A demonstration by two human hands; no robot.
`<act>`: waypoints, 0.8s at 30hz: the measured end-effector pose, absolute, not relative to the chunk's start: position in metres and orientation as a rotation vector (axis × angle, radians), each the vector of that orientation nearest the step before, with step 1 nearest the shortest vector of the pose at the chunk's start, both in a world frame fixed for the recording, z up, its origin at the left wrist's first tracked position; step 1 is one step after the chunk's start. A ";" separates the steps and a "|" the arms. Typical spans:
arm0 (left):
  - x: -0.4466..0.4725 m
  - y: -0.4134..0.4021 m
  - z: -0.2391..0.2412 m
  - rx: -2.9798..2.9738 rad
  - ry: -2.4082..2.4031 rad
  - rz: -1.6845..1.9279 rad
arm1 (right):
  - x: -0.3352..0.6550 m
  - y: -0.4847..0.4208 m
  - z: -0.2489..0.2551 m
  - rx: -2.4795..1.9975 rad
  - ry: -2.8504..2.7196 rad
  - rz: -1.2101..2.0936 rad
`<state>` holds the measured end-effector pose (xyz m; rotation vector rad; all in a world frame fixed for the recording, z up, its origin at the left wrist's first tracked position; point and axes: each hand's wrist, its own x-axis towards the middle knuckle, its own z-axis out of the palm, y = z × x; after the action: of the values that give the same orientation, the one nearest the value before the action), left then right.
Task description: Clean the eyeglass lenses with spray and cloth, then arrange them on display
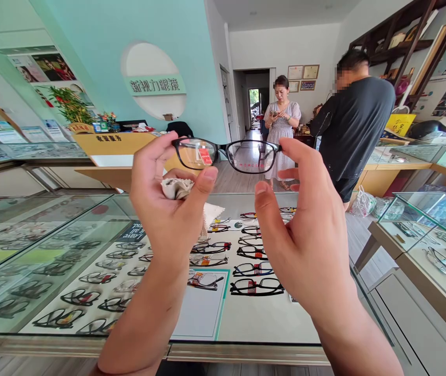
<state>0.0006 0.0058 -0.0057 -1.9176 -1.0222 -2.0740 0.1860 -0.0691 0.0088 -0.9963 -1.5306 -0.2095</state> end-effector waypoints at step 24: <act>0.003 0.021 -0.012 -1.757 -0.774 -2.133 | 0.190 -0.046 0.003 -0.898 -1.501 -0.033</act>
<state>0.0026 0.0206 -0.0121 -1.7567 -0.7738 -2.1327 0.1897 -0.0463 0.0028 -0.8978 -1.5010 -0.0326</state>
